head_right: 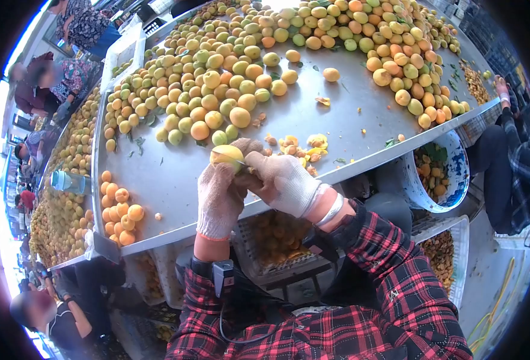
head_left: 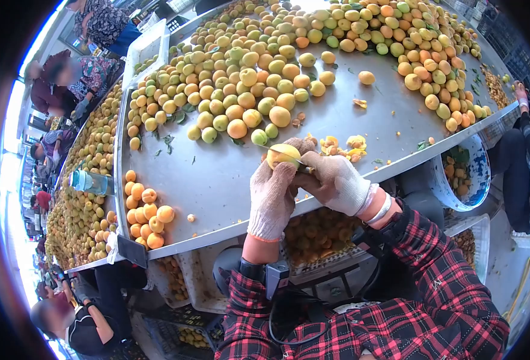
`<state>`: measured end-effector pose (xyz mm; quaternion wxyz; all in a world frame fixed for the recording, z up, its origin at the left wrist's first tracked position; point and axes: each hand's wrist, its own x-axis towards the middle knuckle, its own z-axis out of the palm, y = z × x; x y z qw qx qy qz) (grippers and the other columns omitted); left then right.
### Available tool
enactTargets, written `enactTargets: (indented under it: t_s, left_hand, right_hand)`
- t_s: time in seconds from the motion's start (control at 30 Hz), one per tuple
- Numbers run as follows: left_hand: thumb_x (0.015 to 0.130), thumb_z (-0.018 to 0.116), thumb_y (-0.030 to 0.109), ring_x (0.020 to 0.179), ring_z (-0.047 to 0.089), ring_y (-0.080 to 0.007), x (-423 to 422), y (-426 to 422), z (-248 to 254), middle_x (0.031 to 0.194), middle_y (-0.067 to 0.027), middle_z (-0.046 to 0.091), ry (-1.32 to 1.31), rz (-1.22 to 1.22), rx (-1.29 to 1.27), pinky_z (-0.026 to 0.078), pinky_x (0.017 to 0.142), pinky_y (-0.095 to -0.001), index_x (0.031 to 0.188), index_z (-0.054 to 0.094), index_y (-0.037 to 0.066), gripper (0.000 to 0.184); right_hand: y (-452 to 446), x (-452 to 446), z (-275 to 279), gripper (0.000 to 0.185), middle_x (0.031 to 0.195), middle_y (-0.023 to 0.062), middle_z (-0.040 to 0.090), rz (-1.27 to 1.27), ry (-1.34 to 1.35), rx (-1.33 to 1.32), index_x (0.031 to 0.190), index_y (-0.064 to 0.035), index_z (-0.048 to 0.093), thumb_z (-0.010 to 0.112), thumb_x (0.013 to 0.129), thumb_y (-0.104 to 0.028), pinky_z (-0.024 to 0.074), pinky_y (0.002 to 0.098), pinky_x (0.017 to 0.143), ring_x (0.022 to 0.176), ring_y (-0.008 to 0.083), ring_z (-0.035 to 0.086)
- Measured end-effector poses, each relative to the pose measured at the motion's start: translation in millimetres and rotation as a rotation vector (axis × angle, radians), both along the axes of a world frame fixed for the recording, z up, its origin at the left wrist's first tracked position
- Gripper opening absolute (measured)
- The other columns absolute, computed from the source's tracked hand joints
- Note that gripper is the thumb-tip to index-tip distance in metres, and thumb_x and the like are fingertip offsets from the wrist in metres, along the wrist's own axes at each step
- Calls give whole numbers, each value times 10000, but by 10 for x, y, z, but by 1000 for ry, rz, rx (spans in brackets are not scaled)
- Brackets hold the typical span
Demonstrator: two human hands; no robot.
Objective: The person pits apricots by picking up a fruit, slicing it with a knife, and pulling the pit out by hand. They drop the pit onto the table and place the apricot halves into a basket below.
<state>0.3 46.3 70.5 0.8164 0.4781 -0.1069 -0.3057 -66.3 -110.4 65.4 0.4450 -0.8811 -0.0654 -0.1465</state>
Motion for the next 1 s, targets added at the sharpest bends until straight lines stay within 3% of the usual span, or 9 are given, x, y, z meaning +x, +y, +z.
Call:
enactTargets:
  t_s: [0.17,0.23,0.37,0.4,0.5,0.57,0.63,0.87,1.0]
  left_hand:
    - [836,691,12,1066,608,-139,-9,-101,77,1171,-102,636,-260,124,325,510,871,-253,1348,468,-44,560]
    - [838,553,-160,1146,599,-237,-15,-97,40,1317,-148,545,-456,170,391,502,975,-321,1389,412,-73,575]
    - [888,663,106,1189,569,-217,-63,-81,199,1342,-145,514,-165,121,-140,505,944,-296,1434,380,-38,632]
    - [922,633,187,1122,606,-214,-70,-120,154,1273,-136,567,-176,171,-127,512,909,-283,1404,422,-43,574]
    - [928,625,193,1034,628,-195,-2,4,-165,1187,-121,616,136,11,-73,512,868,-272,1346,491,-45,498]
    - [925,630,144,977,626,-168,19,-13,-67,1116,-105,644,94,-44,-89,511,829,-262,1285,546,-41,412]
    - [920,635,91,999,614,-149,-46,-110,88,1115,-96,638,-202,191,135,510,823,-254,1263,560,-40,375]
    - [847,591,-102,1065,616,-198,-60,-106,65,1230,-113,595,-554,249,354,492,926,-280,1384,438,-60,560]
    - [849,642,-69,1125,596,-230,-100,-119,198,1250,-109,577,-232,201,84,502,938,-318,1402,419,-45,597]
  right_hand:
    - [8,73,-21,233,809,201,658,-41,86,-96,1025,-56,570,663,901,-229,531,449,651,776,402,660]
    - [24,85,-53,229,806,197,658,-50,97,-144,1032,-60,573,662,902,-227,531,446,656,780,398,662]
    - [43,16,52,236,844,204,666,-8,33,65,1088,-54,584,680,889,-137,529,416,660,813,400,667]
    - [28,7,43,227,840,201,665,-10,-11,45,1081,-53,585,680,889,-131,529,413,658,805,399,667]
    - [38,23,4,214,825,198,662,-45,-52,12,1063,-54,587,682,887,-131,527,413,644,784,399,665]
    - [53,35,-33,210,814,198,659,-88,-50,4,1052,-55,586,683,886,-139,524,416,633,772,400,663]
    - [60,49,-59,219,786,199,649,-112,-14,-94,1048,-58,580,684,881,-153,517,430,614,750,408,655]
    - [96,84,-97,215,797,196,648,-136,-13,-112,1056,-64,567,646,902,-191,531,450,620,737,398,656]
    - [92,47,-35,253,821,205,652,-67,13,42,1064,-72,567,674,889,-219,533,451,631,754,405,654]
